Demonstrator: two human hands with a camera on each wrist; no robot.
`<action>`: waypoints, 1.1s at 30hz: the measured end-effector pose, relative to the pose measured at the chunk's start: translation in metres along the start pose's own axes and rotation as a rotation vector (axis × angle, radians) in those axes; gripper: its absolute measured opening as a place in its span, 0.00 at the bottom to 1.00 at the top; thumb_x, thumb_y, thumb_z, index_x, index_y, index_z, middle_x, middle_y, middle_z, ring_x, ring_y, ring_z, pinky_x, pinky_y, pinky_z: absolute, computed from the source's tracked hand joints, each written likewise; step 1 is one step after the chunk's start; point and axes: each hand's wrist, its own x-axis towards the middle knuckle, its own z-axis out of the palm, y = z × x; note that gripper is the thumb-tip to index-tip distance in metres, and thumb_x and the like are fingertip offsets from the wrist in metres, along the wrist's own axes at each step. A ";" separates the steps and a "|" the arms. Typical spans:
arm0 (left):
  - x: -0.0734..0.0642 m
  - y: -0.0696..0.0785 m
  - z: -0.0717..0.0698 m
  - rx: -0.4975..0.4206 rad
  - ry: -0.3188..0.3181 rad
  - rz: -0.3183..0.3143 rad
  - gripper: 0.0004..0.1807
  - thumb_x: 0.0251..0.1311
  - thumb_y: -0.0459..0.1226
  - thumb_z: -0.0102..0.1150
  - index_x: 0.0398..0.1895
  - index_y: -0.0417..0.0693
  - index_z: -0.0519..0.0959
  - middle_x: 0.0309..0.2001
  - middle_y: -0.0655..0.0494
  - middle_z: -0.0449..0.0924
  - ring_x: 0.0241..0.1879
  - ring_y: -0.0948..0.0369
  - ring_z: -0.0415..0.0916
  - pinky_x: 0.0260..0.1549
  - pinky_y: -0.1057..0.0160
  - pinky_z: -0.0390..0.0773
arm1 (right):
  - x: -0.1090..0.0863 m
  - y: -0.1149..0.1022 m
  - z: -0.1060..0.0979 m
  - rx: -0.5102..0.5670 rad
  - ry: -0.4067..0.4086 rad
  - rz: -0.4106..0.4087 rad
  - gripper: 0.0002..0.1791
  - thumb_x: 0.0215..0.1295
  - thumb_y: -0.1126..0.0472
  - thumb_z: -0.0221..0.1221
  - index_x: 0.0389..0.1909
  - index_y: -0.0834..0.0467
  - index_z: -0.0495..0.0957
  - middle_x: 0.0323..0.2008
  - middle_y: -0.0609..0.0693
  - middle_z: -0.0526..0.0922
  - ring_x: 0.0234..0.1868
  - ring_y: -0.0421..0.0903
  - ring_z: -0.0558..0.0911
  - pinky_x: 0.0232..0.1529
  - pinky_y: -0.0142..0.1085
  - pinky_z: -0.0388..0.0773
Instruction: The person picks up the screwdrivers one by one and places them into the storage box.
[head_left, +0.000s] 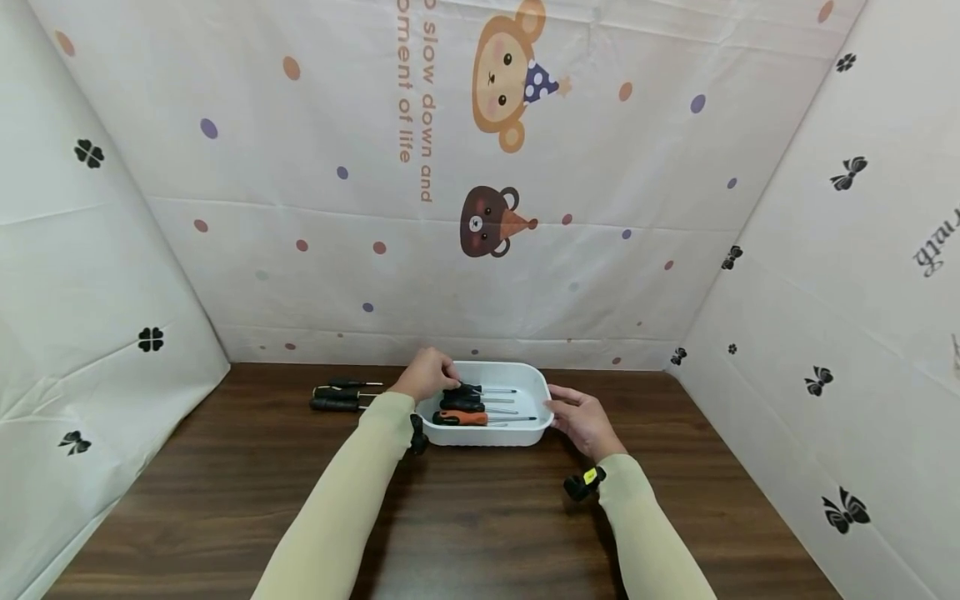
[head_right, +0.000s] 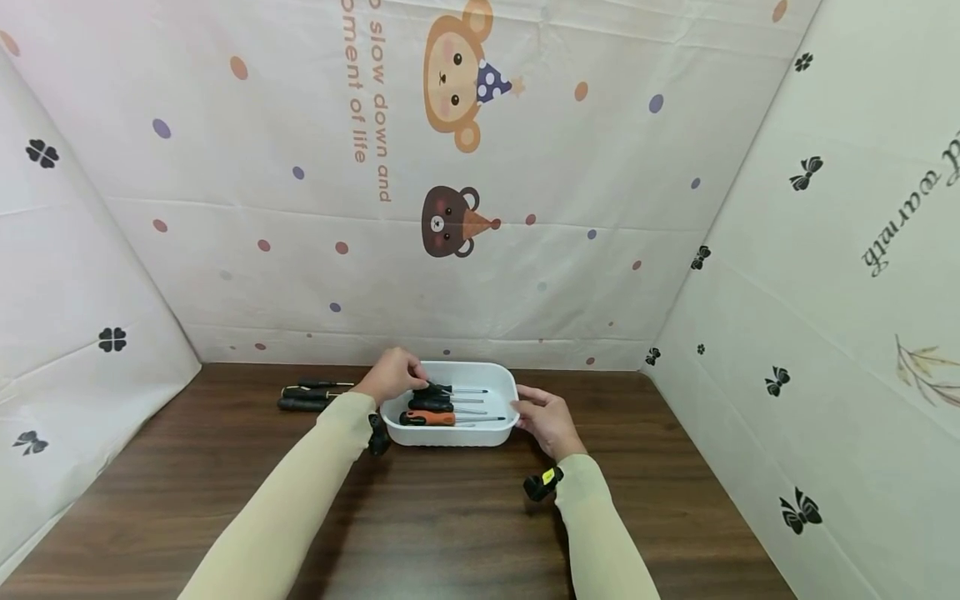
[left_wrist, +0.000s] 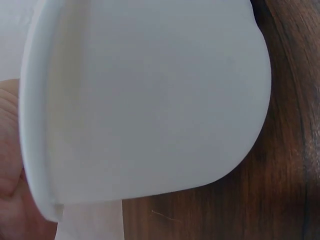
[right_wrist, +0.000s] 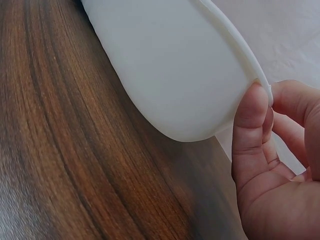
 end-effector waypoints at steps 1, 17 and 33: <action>0.001 0.000 0.000 0.007 -0.002 0.005 0.02 0.59 0.33 0.73 0.32 0.43 0.90 0.32 0.58 0.88 0.32 0.63 0.81 0.34 0.62 0.81 | 0.000 0.000 0.000 0.000 0.000 0.001 0.27 0.66 0.66 0.67 0.66 0.64 0.77 0.60 0.63 0.82 0.31 0.41 0.83 0.34 0.30 0.84; 0.004 0.002 0.006 0.161 -0.013 0.059 0.03 0.57 0.34 0.75 0.27 0.48 0.90 0.31 0.59 0.88 0.30 0.64 0.80 0.33 0.63 0.82 | 0.002 0.000 -0.001 0.004 0.003 0.015 0.28 0.65 0.66 0.68 0.66 0.63 0.77 0.61 0.64 0.82 0.31 0.41 0.84 0.35 0.30 0.84; 0.003 0.004 0.010 0.412 -0.070 0.104 0.04 0.60 0.32 0.72 0.29 0.48 0.91 0.35 0.58 0.89 0.35 0.63 0.81 0.41 0.60 0.84 | 0.002 -0.001 0.001 0.020 0.010 0.016 0.26 0.65 0.68 0.67 0.65 0.64 0.77 0.58 0.64 0.83 0.28 0.40 0.82 0.32 0.30 0.83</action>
